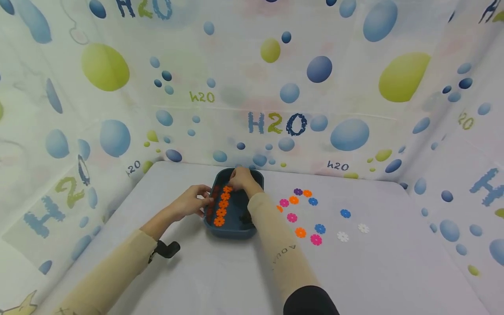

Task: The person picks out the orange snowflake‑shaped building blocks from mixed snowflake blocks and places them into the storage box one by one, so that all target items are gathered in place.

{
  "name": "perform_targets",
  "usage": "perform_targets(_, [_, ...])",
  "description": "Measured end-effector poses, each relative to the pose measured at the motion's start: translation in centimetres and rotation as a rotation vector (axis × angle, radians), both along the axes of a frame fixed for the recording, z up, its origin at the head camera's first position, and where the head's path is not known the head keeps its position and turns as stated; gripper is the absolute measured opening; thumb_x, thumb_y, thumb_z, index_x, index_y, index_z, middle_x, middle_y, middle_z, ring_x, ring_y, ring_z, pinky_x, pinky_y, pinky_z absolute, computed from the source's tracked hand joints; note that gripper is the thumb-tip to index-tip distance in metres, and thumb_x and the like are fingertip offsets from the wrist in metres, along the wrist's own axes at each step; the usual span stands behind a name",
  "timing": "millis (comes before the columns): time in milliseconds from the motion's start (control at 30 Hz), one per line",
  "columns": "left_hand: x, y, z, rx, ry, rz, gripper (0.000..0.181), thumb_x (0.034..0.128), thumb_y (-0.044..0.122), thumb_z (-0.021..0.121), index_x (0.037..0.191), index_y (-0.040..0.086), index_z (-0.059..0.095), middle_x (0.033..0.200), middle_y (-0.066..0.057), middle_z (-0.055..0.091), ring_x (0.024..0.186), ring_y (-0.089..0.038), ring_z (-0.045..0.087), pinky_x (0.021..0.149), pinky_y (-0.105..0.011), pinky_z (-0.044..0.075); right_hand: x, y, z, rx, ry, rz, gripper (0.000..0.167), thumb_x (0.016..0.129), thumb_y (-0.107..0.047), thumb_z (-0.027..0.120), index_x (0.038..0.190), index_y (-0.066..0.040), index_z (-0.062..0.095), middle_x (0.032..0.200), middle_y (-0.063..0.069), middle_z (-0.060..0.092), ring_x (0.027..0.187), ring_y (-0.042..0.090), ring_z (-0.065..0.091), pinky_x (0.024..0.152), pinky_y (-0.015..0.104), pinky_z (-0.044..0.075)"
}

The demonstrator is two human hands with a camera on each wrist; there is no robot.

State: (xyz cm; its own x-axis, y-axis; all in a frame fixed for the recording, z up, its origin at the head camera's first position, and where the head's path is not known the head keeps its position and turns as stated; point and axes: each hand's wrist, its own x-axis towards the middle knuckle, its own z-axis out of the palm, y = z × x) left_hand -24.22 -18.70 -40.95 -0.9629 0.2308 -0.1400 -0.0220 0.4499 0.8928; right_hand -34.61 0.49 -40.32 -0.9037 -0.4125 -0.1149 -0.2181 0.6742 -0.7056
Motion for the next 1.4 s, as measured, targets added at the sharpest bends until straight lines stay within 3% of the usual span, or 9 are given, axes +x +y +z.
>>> perform_targets(267, [0.0,0.0,0.2,-0.014,-0.02,-0.012,0.043,0.1053,0.008,0.055,0.142,-0.011,0.043,0.103,-0.016,0.051,0.074,-0.021,0.06,0.061,-0.033,0.062,1.3,0.5,2.9,0.066,0.033,0.154,0.015,0.097,-0.012,0.071,0.105,0.0,0.074,0.095,0.013,0.072,0.087,0.029,0.069,0.073,0.031,0.059])
perform_targets(600, [0.0,0.1,0.1,-0.013,-0.014,-0.021,0.044,0.1052,0.008,0.055,0.143,-0.012,0.041,0.103,-0.016,0.052,0.076,-0.023,0.061,0.062,-0.033,0.061,2.8,2.7,4.5,0.127,0.155,0.203,0.014,0.094,-0.02,0.075,0.099,-0.006,0.076,0.099,0.006,0.071,0.088,0.02,0.064,0.079,0.033,0.057])
perform_targets(967, [0.3,0.3,0.2,-0.023,-0.011,-0.007,0.044,0.1047,0.006,0.055,0.143,-0.012,0.042,0.101,-0.016,0.051,0.076,-0.022,0.061,0.061,-0.032,0.061,5.7,6.3,6.2,0.088,0.165,0.246,0.016,0.094,-0.019,0.075,0.102,-0.006,0.072,0.099,0.006,0.068,0.091,0.021,0.061,0.08,0.032,0.055])
perform_targets(1167, [0.2,0.1,0.2,-0.025,-0.003,-0.019,0.042,0.1051,0.007,0.055,0.142,-0.012,0.044,0.103,-0.016,0.051,0.075,-0.022,0.062,0.062,-0.032,0.062,6.8,8.2,6.3,0.065,0.192,0.26,0.02,0.094,-0.017,0.075,0.106,-0.003,0.071,0.099,0.007,0.068,0.09,0.021,0.061,0.08,0.031,0.057])
perform_targets(1400, [0.2,0.2,0.0,-0.013,-0.02,-0.011,0.045,0.1048,0.007,0.056,0.143,-0.012,0.042,0.103,-0.016,0.05,0.077,-0.022,0.062,0.061,-0.032,0.062,7.6,11.1,4.9,0.047,0.185,0.233,0.022,0.094,-0.016,0.074,0.11,-0.001,0.07,0.098,0.006,0.068,0.083,0.022,0.062,0.072,0.028,0.056])
